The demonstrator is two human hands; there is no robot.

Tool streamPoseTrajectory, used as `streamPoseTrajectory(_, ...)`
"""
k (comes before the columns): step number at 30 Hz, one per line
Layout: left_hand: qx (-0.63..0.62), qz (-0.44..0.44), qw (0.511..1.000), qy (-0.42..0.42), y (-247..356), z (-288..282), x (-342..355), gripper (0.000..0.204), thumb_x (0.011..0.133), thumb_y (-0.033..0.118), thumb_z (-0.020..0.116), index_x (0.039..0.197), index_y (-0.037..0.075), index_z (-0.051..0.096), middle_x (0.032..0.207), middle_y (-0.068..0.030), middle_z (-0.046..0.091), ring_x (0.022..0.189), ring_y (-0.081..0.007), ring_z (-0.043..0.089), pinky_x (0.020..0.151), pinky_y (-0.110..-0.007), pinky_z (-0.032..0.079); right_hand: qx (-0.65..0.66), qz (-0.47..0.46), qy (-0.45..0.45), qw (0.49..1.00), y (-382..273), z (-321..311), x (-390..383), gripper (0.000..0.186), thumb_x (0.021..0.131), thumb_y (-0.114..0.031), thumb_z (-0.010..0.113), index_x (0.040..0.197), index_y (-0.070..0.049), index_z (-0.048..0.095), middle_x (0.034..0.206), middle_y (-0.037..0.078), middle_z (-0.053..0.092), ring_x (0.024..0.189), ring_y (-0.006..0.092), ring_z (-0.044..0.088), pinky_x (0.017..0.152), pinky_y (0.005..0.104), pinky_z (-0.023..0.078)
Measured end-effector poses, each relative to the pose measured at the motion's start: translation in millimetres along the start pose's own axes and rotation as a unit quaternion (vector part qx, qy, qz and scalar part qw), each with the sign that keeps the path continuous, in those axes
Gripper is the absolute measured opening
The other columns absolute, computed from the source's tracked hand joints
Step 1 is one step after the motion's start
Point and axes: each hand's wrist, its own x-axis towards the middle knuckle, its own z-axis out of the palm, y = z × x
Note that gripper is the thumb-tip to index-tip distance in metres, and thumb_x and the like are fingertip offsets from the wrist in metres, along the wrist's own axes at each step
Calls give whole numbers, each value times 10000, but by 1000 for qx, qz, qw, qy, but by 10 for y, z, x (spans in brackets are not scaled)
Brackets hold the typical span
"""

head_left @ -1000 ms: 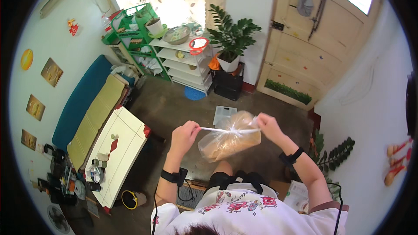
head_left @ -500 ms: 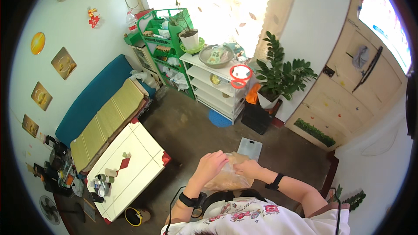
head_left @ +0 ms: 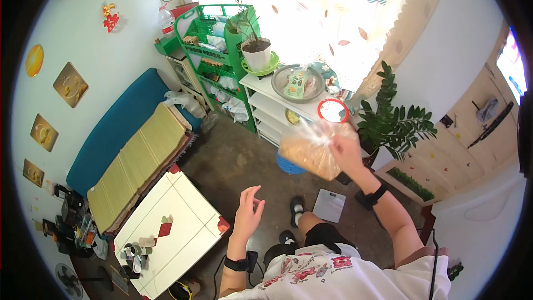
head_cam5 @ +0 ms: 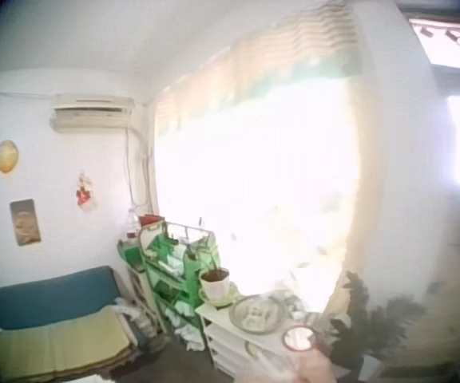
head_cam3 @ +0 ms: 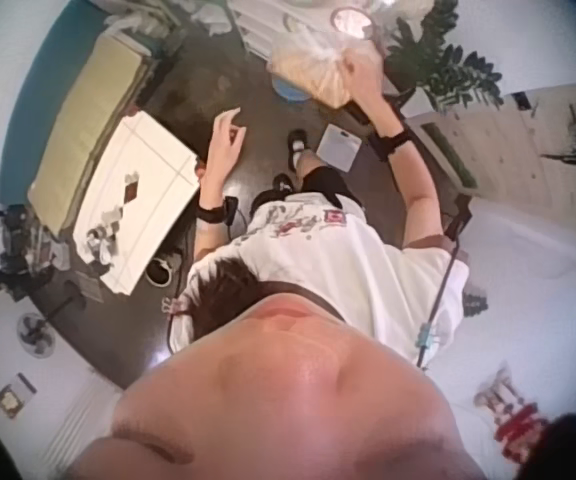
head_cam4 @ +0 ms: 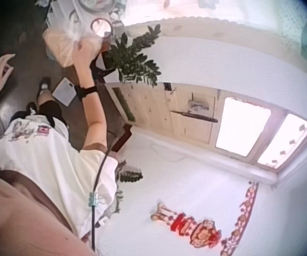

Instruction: The person is seen cleaning a shelf using a white cloth, and then moving to another area to clean a table.

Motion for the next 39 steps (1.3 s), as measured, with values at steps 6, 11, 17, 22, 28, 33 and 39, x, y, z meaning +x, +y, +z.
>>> streamPoseTrajectory(6, -2, -29, 1000, -7, -284, -126, 757, 378, 842, 57, 577, 1209, 73, 484, 1236, -101, 444, 783, -166, 577, 741, -284, 468, 42, 32, 103, 993, 292, 196, 1295, 110, 815, -140, 599, 815, -47, 539, 646, 111, 520, 581, 236, 532, 539, 334, 409)
streamPoseTrajectory(11, 11, -38, 999, 24, -381, -243, 1672, 349, 844, 37, 567, 1186, 59, 501, 1232, -112, 446, 797, -176, 572, 756, -288, 472, 60, -19, 144, 988, 474, 391, 2217, 91, 813, -104, 595, 801, -38, 533, 651, 108, 519, 581, 236, 526, 539, 330, 403)
streamPoseTrajectory(17, -10, 20, 999, 22, -326, -122, 3023, 340, 848, 22, 555, 1181, 55, 500, 1214, -107, 458, 805, -169, 574, 754, -280, 471, 91, -50, 163, 981, 912, 752, 2851, 81, 798, -70, 602, 776, -24, 539, 649, 98, 523, 575, 233, 522, 539, 317, 402)
streamPoseTrajectory(22, -62, 33, 996, -58, -478, 260, 3852, 350, 848, 33, 555, 1190, 69, 491, 1201, -104, 463, 817, -170, 584, 785, -306, 461, 40, -81, 115, 989, 1547, 1590, 2698, 117, 812, -127, 588, 863, -27, 556, 712, 133, 582, 607, 311, 546, 578, 391, 438)
streamPoseTrajectory(28, -8, 87, 987, -132, -683, 608, 4972, 391, 824, 58, 566, 1206, 67, 481, 1161, -130, 494, 968, -270, 543, 843, -360, 440, 79, 164, -61, 981, 1731, 1836, 2484, 356, 834, -110, 543, 1165, -58, 424, 744, 143, 590, 690, 324, 562, 637, 416, 447)
streamPoseTrajectory(33, 93, 270, 950, -125, -983, 1136, 5892, 416, 812, 150, 599, 1211, 81, 501, 1110, -142, 561, 1015, -313, 542, 894, -416, 406, 172, 257, 20, 951, 1694, 1783, 2575, 292, 875, -73, 457, 1166, -60, 438, 648, 104, 504, 606, 234, 535, 591, 340, 426)
streamPoseTrajectory(39, 258, 319, 840, -356, -1032, 1294, 6307, 170, 809, 199, 615, 946, 98, 612, 888, -82, 621, 876, -291, 595, 773, -408, 449, 286, 361, 144, 876, 1686, 1792, 2676, 185, 934, -144, 423, 1062, -38, 504, 644, 22, 499, 599, 116, 501, 560, 270, 401)
